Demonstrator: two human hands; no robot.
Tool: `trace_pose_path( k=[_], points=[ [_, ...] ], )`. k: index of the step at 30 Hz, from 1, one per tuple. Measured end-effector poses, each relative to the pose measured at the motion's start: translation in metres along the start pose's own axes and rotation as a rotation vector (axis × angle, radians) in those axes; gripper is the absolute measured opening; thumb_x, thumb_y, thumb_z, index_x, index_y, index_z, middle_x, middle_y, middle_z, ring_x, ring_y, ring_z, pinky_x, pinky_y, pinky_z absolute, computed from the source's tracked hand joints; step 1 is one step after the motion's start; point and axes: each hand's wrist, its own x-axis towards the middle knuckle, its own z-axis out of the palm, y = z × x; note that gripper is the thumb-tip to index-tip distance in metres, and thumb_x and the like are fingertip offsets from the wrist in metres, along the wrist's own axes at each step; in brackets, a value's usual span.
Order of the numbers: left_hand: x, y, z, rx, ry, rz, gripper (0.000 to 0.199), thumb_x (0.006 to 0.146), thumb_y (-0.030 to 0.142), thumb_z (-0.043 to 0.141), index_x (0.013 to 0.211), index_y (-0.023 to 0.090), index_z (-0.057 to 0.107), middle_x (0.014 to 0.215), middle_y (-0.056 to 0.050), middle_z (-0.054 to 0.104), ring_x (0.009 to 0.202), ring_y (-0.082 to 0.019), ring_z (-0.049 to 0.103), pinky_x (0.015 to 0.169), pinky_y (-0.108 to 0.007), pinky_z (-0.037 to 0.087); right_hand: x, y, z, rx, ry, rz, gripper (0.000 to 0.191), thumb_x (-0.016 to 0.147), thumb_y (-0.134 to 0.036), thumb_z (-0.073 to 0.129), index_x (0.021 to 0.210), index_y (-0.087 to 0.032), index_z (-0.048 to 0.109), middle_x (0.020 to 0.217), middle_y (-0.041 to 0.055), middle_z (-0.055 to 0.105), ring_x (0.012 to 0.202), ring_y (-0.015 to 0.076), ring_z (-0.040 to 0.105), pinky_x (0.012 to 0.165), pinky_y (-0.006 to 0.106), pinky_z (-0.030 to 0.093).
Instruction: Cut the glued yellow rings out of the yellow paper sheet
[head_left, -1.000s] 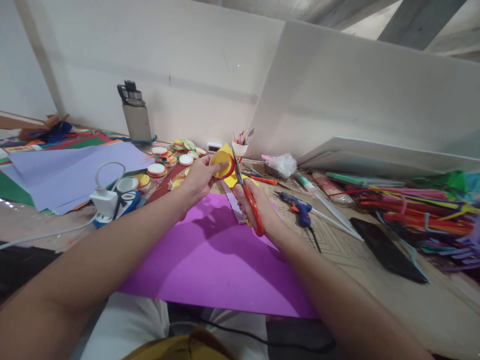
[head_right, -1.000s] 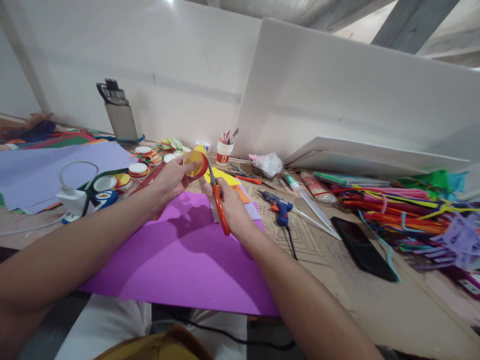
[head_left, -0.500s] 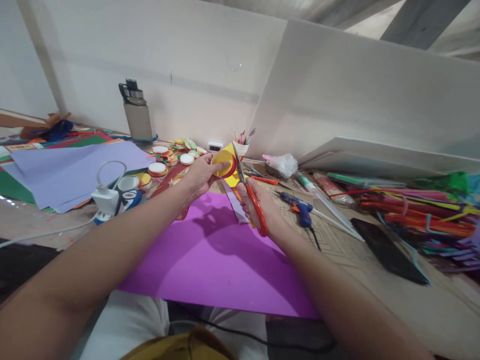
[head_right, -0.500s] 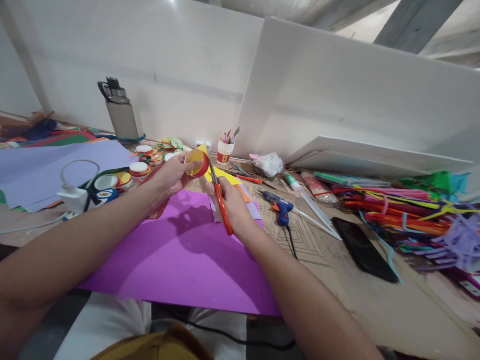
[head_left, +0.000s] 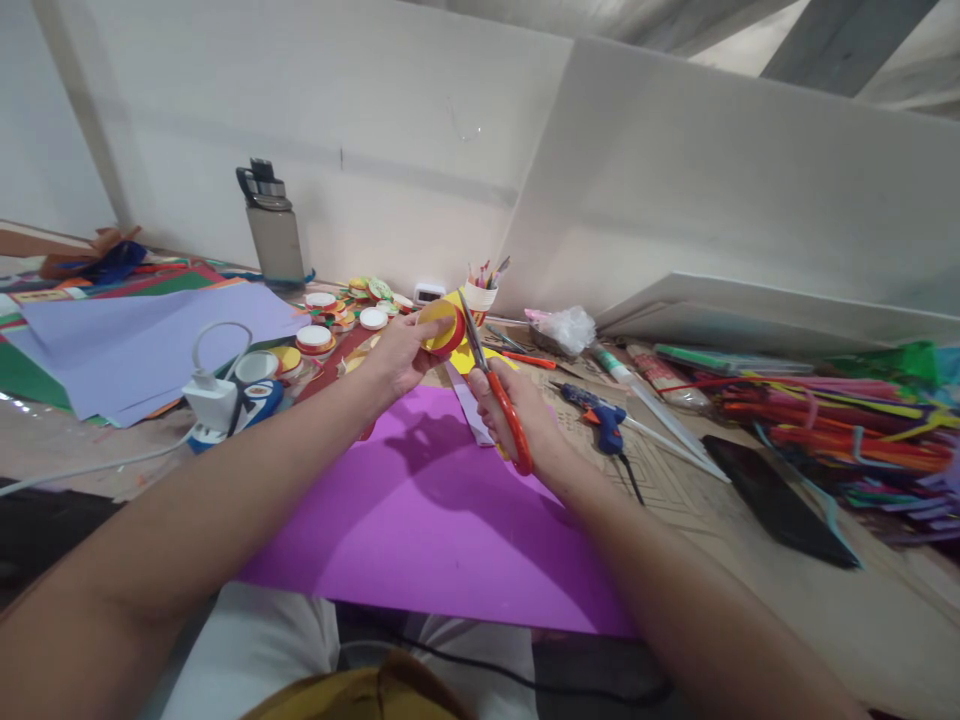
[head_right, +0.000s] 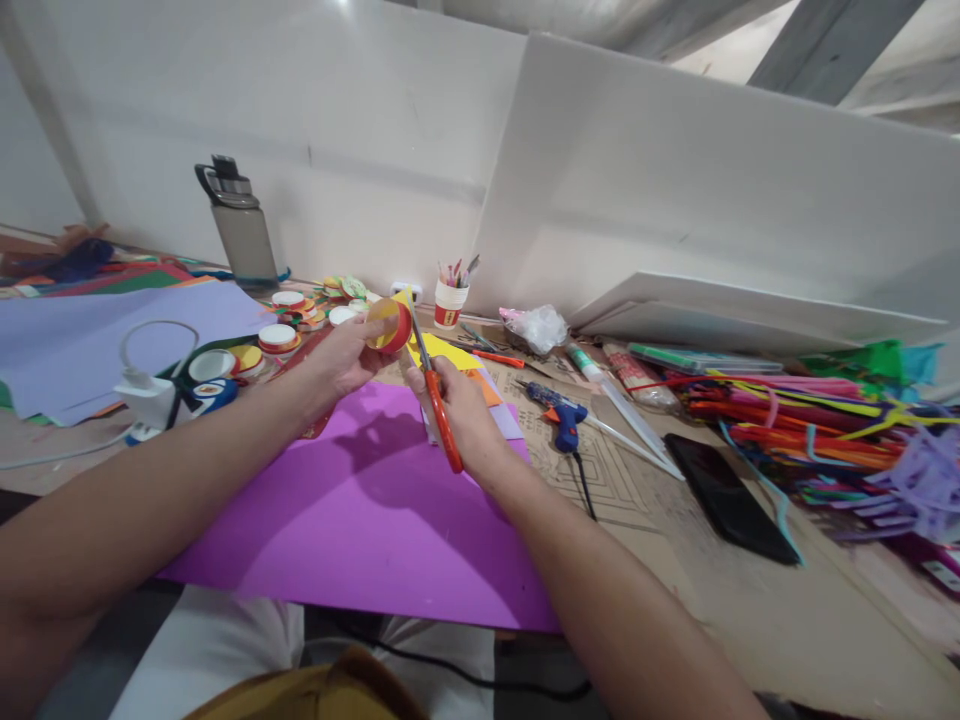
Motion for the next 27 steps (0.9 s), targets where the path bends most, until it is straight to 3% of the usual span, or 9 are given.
trace_pose_path(
  k=[3, 14, 27],
  points=[
    [-0.002, -0.002, 0.003, 0.005, 0.011, -0.007, 0.013, 0.068, 0.008, 0.070, 0.078, 0.016, 0.067, 0.077, -0.001, 0.067, 0.067, -0.011, 0.062, 0.063, -0.022, 0.053, 0.000, -0.001, -0.001, -0.006, -0.053, -0.010, 0.038, 0.089, -0.062, 0.051, 0.083, -0.026, 0.043, 0.062, -0.0039, 0.049, 0.047, 0.0125, 0.045, 0.043, 0.025, 0.035],
    [-0.006, 0.003, 0.005, 0.092, -0.099, 0.001, 0.018, 0.062, 0.008, 0.075, 0.078, 0.013, 0.067, 0.073, 0.000, 0.065, 0.063, -0.010, 0.059, 0.062, -0.022, 0.051, -0.001, -0.003, 0.000, 0.007, -0.020, -0.001, 0.042, 0.088, -0.066, 0.050, 0.083, -0.025, 0.040, 0.062, -0.0053, 0.045, 0.048, 0.0113, 0.041, 0.043, 0.024, 0.033],
    [-0.006, 0.003, 0.004, 0.073, -0.113, -0.012, 0.013, 0.066, 0.008, 0.074, 0.077, 0.013, 0.069, 0.074, -0.001, 0.066, 0.062, -0.009, 0.058, 0.061, -0.020, 0.050, -0.001, 0.007, 0.004, 0.059, 0.008, 0.003, 0.039, 0.089, -0.064, 0.050, 0.085, -0.026, 0.042, 0.063, -0.0054, 0.045, 0.047, 0.0116, 0.043, 0.042, 0.024, 0.034]
  ],
)
